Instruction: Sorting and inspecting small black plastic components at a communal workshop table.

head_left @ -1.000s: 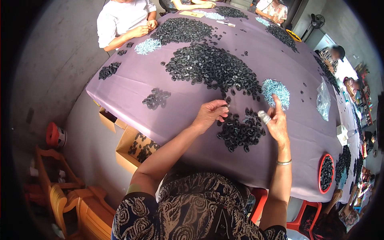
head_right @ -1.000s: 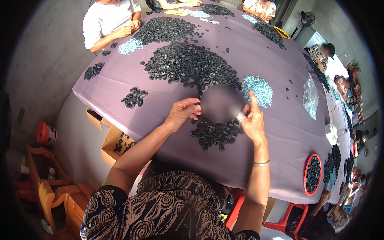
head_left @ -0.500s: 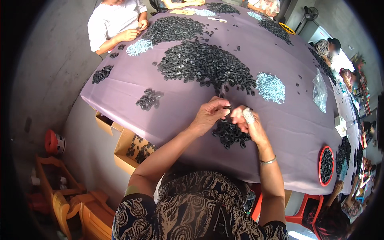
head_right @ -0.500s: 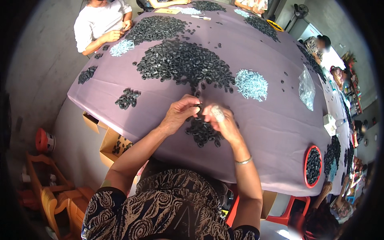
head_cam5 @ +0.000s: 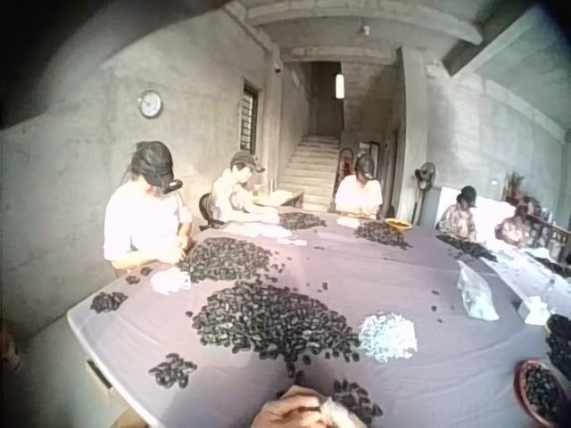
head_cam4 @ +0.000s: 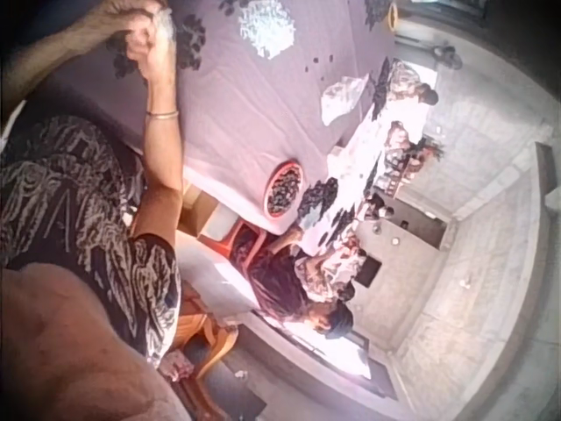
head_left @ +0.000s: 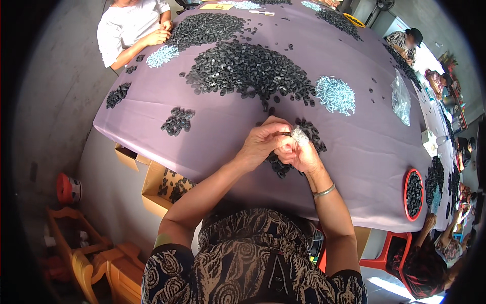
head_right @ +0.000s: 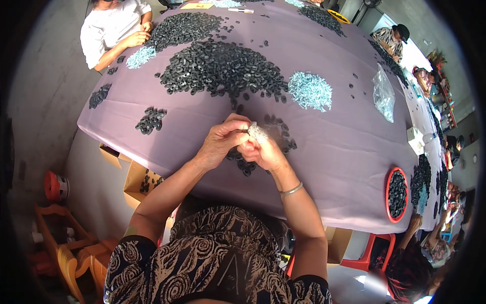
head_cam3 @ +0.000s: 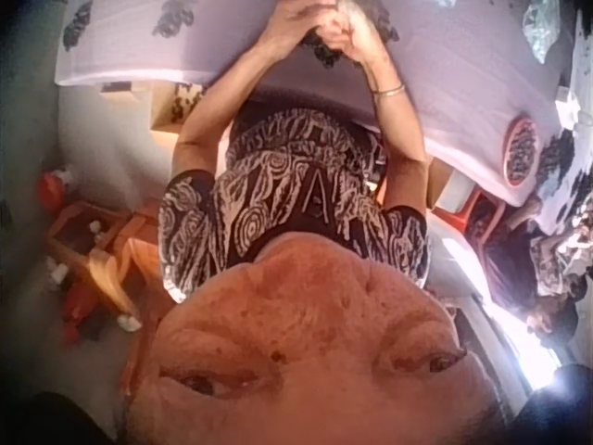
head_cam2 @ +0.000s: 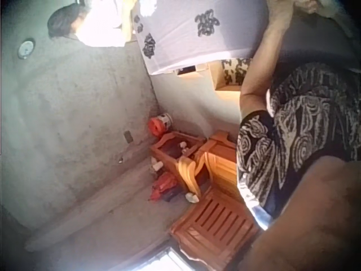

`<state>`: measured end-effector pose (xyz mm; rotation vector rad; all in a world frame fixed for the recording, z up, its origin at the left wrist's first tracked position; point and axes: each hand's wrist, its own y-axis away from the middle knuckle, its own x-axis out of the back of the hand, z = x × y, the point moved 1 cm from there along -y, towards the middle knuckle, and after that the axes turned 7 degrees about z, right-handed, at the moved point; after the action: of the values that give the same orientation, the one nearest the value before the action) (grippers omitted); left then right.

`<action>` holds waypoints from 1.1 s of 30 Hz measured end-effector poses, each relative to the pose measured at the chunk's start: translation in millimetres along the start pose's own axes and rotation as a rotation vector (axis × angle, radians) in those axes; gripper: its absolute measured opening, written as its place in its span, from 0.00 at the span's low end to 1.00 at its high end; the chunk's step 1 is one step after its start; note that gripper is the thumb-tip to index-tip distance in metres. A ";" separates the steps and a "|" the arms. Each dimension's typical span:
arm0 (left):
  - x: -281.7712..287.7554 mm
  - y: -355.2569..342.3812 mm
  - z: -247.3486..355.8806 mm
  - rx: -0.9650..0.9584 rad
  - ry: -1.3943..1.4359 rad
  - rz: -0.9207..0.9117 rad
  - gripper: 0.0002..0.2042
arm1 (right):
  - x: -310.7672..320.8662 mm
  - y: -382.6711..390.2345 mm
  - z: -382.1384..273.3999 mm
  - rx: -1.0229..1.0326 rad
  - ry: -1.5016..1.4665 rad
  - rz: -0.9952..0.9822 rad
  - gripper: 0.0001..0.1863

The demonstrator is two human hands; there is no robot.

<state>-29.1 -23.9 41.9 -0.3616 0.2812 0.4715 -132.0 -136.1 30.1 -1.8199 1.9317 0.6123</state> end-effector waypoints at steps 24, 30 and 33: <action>31.6 -7.3 23.5 -0.078 -0.567 0.203 0.06 | -21.0 12.5 -13.8 -0.022 0.173 0.065 0.23; 104.3 20.9 35.0 -0.249 -1.267 0.353 0.11 | 10.9 22.2 -34.9 0.263 0.012 0.287 0.07; 125.2 32.4 47.8 -0.402 -1.661 0.313 0.12 | 29.5 31.0 -45.7 0.423 0.103 0.464 0.07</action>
<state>70.7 70.9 33.0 -0.2138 -1.4049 0.9857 -164.7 -185.0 51.5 -1.1736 2.3558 0.2152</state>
